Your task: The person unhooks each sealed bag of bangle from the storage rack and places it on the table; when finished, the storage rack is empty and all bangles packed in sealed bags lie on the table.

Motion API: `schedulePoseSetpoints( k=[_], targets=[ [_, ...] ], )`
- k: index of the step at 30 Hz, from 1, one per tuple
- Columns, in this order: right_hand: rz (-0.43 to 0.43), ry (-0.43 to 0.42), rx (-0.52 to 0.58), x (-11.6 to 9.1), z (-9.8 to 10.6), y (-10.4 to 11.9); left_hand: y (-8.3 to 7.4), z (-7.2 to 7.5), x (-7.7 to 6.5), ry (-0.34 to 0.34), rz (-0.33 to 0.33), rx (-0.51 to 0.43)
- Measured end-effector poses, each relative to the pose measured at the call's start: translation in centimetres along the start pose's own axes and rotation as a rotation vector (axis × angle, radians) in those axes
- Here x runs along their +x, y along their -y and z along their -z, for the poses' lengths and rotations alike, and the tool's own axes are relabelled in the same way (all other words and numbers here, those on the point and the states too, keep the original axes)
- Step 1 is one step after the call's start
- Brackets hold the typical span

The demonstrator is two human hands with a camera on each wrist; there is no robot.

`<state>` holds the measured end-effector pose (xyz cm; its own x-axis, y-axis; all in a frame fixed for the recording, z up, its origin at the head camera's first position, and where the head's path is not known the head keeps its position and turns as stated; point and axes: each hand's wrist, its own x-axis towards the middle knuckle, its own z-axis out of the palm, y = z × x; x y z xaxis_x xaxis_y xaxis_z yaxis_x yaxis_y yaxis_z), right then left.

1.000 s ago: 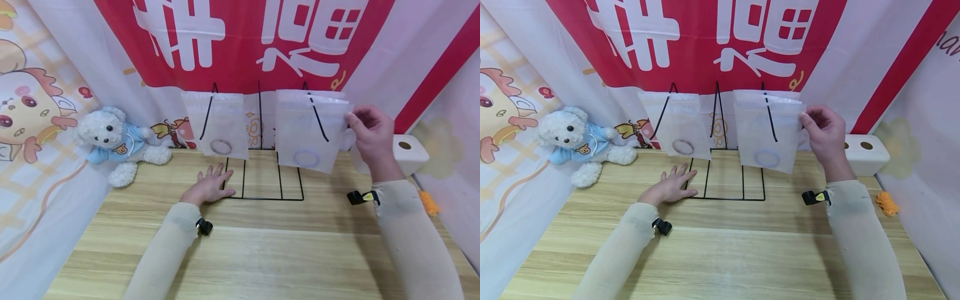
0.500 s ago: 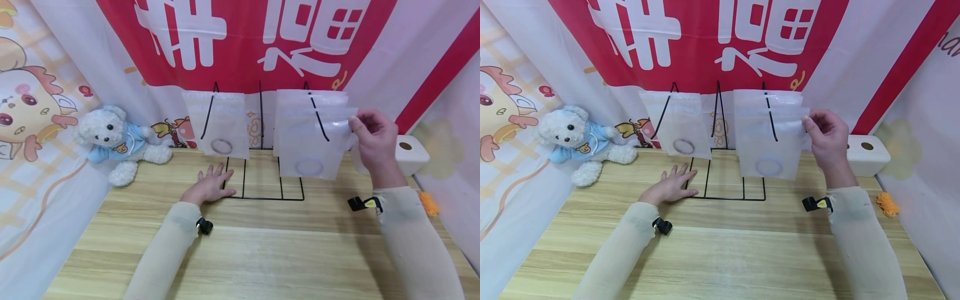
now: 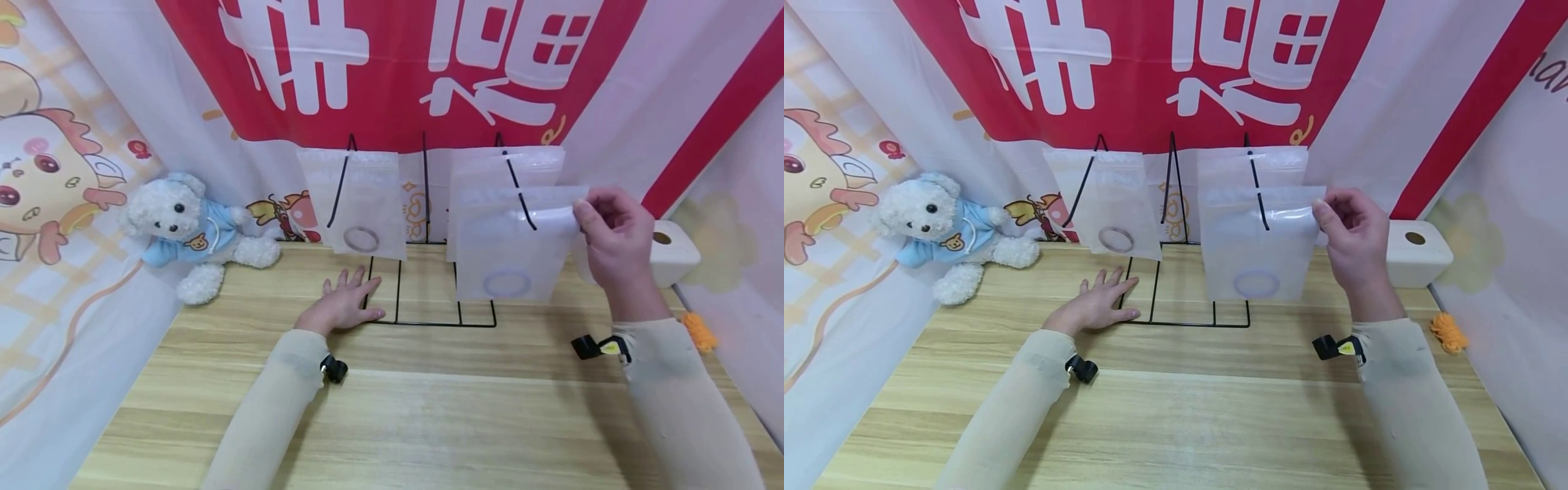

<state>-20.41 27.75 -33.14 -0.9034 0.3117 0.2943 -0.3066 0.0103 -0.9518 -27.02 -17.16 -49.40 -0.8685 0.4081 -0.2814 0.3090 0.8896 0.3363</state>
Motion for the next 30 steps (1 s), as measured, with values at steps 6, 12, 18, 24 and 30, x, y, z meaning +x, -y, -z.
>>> schedulePoseSetpoints(
  k=[6, 12, 18, 24, 30],
  targets=[
    [0.002, 0.002, 0.003, -0.7, 0.2, -0.1, 0.1, 0.0, 0.0, 0.003, 0.000, -0.005],
    [0.041, 0.001, 0.047, -1.6, 0.5, -0.2, 0.1, 0.0, 0.2, 0.008, 0.009, -0.008],
    [0.078, 0.008, 0.095, -2.6, 0.6, -0.1, 0.1, 0.0, 0.2, 0.007, 0.007, -0.012],
    [0.066, 0.011, 0.124, -3.5, 0.8, 0.0, 0.2, -0.1, 0.2, 0.003, -0.002, -0.014],
    [0.079, 0.026, 0.211, -4.0, 1.0, 0.1, -0.4, 0.4, -0.4, 0.008, -0.007, -0.039]
  ],
)
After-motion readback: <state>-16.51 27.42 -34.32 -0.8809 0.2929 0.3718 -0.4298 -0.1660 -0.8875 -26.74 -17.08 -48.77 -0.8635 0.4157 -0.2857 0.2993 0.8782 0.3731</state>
